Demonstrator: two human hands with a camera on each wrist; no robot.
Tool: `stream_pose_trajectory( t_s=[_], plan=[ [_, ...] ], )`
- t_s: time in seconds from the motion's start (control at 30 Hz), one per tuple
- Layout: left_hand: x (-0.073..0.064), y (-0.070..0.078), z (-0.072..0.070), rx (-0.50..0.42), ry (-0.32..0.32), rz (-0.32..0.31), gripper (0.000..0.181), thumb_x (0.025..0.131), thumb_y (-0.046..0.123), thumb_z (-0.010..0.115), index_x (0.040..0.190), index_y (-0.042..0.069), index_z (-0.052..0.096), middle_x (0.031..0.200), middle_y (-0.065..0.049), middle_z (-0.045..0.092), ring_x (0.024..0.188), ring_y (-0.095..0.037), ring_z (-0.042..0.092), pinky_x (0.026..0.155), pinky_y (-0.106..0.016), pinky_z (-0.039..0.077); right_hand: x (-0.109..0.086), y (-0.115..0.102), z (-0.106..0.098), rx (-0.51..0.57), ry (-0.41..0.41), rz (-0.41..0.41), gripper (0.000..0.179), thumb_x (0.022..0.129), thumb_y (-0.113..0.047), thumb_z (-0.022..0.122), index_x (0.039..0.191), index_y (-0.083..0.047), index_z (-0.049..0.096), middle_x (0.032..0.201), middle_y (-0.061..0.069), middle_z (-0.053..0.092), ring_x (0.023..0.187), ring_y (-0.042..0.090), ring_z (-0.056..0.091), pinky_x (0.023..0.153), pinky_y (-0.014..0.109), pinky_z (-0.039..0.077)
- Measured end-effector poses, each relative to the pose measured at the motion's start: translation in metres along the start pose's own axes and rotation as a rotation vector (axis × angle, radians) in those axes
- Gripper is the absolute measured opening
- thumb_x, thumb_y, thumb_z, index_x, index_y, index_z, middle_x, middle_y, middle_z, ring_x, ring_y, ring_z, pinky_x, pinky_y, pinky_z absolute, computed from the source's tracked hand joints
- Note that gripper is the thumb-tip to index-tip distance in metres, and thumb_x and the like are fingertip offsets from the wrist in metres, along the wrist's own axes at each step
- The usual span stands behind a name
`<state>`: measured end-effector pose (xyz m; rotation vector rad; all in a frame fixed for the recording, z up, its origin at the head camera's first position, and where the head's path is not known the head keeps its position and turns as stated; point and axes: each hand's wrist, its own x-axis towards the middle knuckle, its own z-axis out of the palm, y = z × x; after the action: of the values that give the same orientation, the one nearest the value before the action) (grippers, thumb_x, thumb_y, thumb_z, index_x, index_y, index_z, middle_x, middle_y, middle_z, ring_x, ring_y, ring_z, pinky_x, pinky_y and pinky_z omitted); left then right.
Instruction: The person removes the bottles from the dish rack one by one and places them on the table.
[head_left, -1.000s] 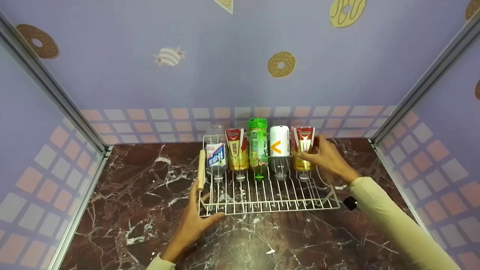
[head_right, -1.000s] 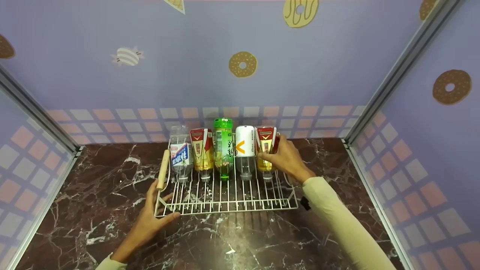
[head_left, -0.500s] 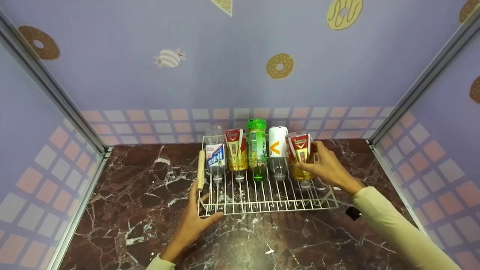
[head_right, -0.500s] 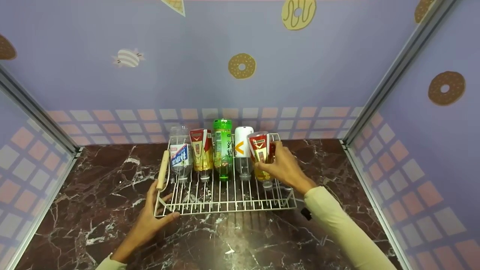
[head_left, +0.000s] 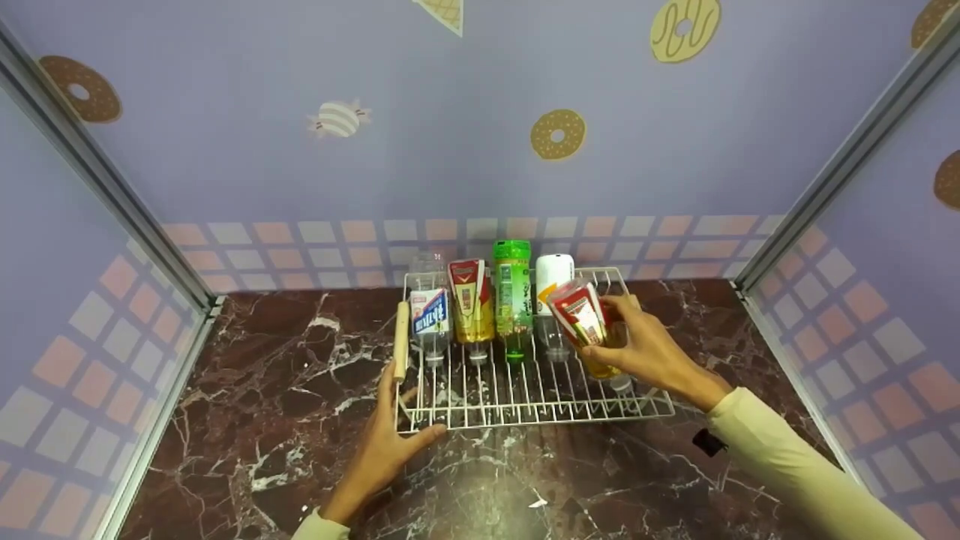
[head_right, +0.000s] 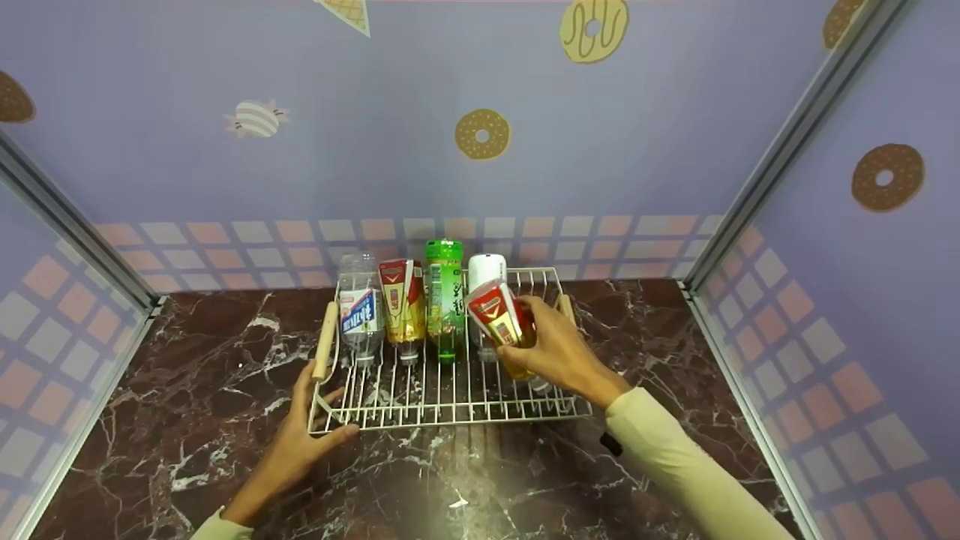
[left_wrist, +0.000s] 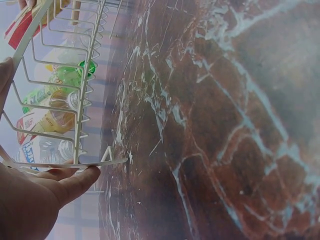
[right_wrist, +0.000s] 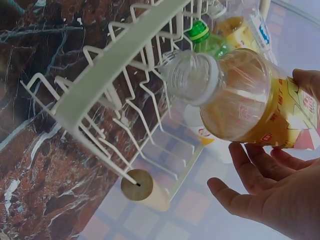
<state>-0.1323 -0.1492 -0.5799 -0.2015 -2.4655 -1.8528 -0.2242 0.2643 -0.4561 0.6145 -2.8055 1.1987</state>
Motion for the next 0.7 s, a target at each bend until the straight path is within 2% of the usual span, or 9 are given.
stream_pose_trajectory(
  t_s=[0.23, 0.27, 0.33, 0.43, 0.47, 0.5, 0.57, 0.7],
  plan=[
    [0.0, -0.001, 0.001, 0.018, 0.003, -0.003, 0.13, 0.087, 0.024, 0.096, 0.178, 0.019, 0.002, 0.17, -0.036, 0.033, 0.15, -0.049, 0.05, 0.109, -0.079, 0.048, -0.004, -0.009, 0.006, 0.012, -0.049, -0.028, 0.088, 0.086, -0.018, 0.094, 0.158, 0.004, 0.048, 0.138, 0.019, 0.07, 0.107, 0.028, 0.072, 0.094, 0.048, 0.064],
    [0.0, -0.001, 0.0, 0.02, 0.001, -0.008, 0.13, 0.088, 0.024, 0.095, 0.178, 0.021, 0.001, 0.171, -0.035, 0.032, 0.151, -0.048, 0.05, 0.111, -0.079, 0.046, -0.005, -0.01, 0.007, -0.004, -0.052, -0.043, 0.088, 0.086, -0.019, 0.094, 0.158, 0.004, 0.049, 0.136, 0.019, 0.071, 0.108, 0.028, 0.072, 0.104, 0.052, 0.061],
    [0.0, -0.001, 0.0, 0.028, -0.004, -0.008, 0.13, 0.09, 0.025, 0.094, 0.178, 0.022, -0.001, 0.171, -0.035, 0.032, 0.151, -0.048, 0.05, 0.114, -0.079, 0.042, -0.007, -0.013, 0.009, -0.021, -0.057, -0.064, 0.087, 0.086, -0.02, 0.094, 0.157, 0.004, 0.05, 0.134, 0.018, 0.072, 0.106, 0.027, 0.073, 0.109, 0.056, 0.057],
    [0.0, 0.0, 0.0, 0.037, -0.01, -0.013, 0.129, 0.091, 0.026, 0.092, 0.178, 0.023, -0.003, 0.173, -0.033, 0.029, 0.152, -0.046, 0.049, 0.118, -0.078, 0.036, -0.008, -0.019, 0.012, -0.042, -0.07, -0.086, 0.087, 0.086, -0.022, 0.094, 0.157, 0.004, 0.051, 0.134, 0.018, 0.072, 0.104, 0.027, 0.074, 0.11, 0.056, 0.056],
    [0.0, 0.001, 0.0, 0.04, -0.009, -0.013, 0.129, 0.091, 0.026, 0.092, 0.178, 0.023, -0.003, 0.173, -0.033, 0.029, 0.152, -0.046, 0.049, 0.118, -0.079, 0.035, -0.008, -0.02, 0.012, -0.043, -0.076, -0.086, 0.088, 0.086, -0.022, 0.093, 0.157, 0.005, 0.05, 0.134, 0.019, 0.071, 0.104, 0.027, 0.074, 0.109, 0.055, 0.058],
    [0.0, 0.001, 0.0, 0.043, -0.007, -0.009, 0.128, 0.091, 0.026, 0.092, 0.178, 0.022, -0.002, 0.172, -0.034, 0.029, 0.151, -0.047, 0.049, 0.118, -0.079, 0.035, -0.009, -0.022, 0.013, -0.033, -0.087, -0.078, 0.088, 0.086, -0.023, 0.093, 0.158, 0.004, 0.049, 0.136, 0.019, 0.07, 0.104, 0.026, 0.073, 0.098, 0.05, 0.063],
    [-0.001, 0.001, 0.001, 0.041, -0.007, -0.013, 0.128, 0.091, 0.026, 0.092, 0.178, 0.023, -0.002, 0.173, -0.033, 0.029, 0.152, -0.046, 0.049, 0.118, -0.079, 0.034, -0.009, -0.025, 0.014, -0.03, -0.105, -0.074, 0.089, 0.087, -0.025, 0.093, 0.159, 0.003, 0.049, 0.138, 0.019, 0.069, 0.104, 0.025, 0.072, 0.09, 0.044, 0.066],
    [-0.001, 0.001, 0.0, 0.038, -0.009, -0.021, 0.128, 0.091, 0.026, 0.092, 0.178, 0.024, -0.002, 0.17, -0.033, 0.035, 0.152, -0.047, 0.048, 0.117, -0.08, 0.035, -0.011, -0.029, 0.018, -0.028, -0.134, -0.088, 0.089, 0.088, -0.029, 0.092, 0.16, -0.001, 0.05, 0.137, 0.017, 0.069, 0.104, 0.022, 0.07, 0.086, 0.037, 0.065]
  ],
)
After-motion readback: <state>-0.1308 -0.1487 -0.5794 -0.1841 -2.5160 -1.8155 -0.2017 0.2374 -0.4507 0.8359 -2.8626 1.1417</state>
